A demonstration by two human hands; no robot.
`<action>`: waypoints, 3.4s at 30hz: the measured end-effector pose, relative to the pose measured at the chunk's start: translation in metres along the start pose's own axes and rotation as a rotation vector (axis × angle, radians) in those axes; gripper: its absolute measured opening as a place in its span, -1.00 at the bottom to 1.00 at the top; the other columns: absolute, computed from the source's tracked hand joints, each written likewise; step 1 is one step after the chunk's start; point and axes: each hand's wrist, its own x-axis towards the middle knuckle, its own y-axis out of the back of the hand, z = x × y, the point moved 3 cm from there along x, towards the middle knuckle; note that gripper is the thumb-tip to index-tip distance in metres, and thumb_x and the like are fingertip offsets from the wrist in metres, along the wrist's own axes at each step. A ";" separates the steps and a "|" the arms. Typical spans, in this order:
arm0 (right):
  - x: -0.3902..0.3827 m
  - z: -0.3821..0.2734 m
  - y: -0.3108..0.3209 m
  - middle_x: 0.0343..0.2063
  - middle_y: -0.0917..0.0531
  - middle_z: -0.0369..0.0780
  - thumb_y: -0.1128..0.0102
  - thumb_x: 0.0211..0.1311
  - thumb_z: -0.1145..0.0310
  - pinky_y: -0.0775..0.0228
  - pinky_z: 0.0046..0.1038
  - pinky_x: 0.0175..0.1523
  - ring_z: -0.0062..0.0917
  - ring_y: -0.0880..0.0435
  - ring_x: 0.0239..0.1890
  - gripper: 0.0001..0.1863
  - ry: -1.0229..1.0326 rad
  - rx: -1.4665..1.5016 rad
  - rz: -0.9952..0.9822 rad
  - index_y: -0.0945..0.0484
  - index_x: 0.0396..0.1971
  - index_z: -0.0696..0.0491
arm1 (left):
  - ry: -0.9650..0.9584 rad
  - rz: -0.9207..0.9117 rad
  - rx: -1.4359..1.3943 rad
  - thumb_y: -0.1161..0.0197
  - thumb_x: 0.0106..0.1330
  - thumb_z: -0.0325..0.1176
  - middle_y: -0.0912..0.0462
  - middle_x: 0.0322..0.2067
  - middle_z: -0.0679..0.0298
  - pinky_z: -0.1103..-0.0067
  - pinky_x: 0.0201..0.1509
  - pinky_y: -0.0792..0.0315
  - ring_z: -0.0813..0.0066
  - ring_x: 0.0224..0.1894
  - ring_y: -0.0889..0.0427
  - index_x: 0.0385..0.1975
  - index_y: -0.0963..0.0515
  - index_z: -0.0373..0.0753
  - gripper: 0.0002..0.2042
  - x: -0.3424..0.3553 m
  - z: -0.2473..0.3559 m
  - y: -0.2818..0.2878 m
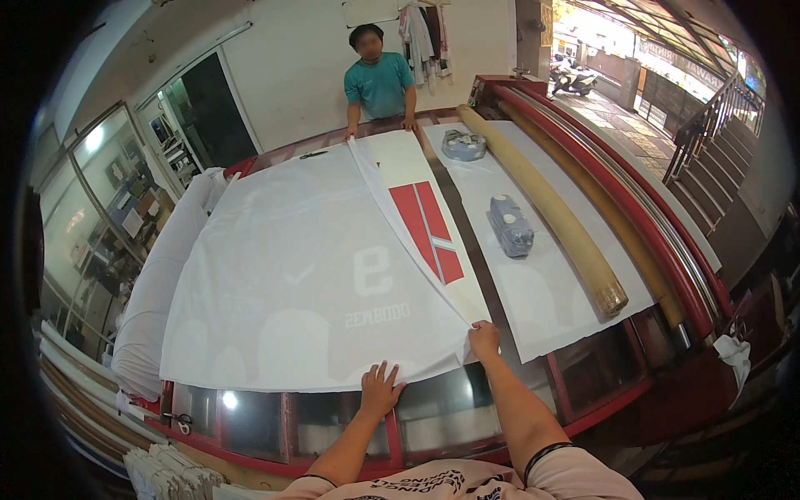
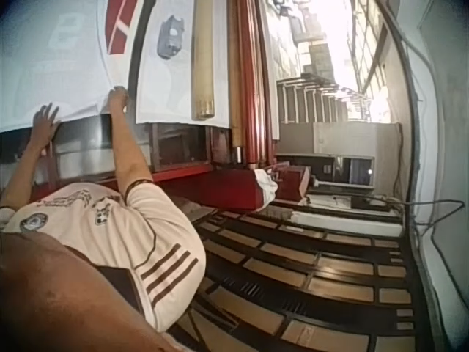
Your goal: Cutting and preparing printed fabric sections on a large workstation.
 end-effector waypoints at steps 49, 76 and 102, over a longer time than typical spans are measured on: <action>-0.004 -0.010 0.009 -0.39 -0.78 -0.10 -0.46 0.05 0.38 -0.58 -0.38 -0.11 -0.36 -0.77 -0.31 -0.77 -0.068 0.071 -0.003 -0.75 -0.30 0.17 | 0.013 0.133 -0.093 -0.19 0.40 -0.06 -0.50 0.25 0.05 0.10 0.35 -0.19 0.02 0.30 -0.37 0.24 -0.53 -0.12 -0.52 -0.008 -0.008 0.008; 0.008 -0.007 0.038 -0.46 -0.74 -0.19 -0.41 0.07 0.38 -0.51 -0.42 -0.17 -0.49 -0.69 -0.37 -0.83 -0.106 0.234 0.120 -0.73 -0.36 0.15 | 0.082 0.053 -0.067 -0.12 0.45 -0.01 -0.40 0.33 0.00 -0.12 0.49 0.07 -0.09 0.44 -0.23 0.34 -0.41 -0.13 -0.46 -0.012 -0.016 0.008; 0.023 0.045 0.013 -0.44 -0.73 -0.15 -0.33 0.03 0.47 -0.52 -0.36 -0.17 -0.40 -0.70 -0.34 -0.89 -0.321 0.263 0.257 -0.70 -0.41 0.15 | 0.055 0.078 -0.069 -0.15 0.44 -0.03 -0.43 0.30 0.01 -0.11 0.46 -0.01 -0.09 0.41 -0.27 0.27 -0.49 -0.16 -0.50 -0.017 -0.030 0.005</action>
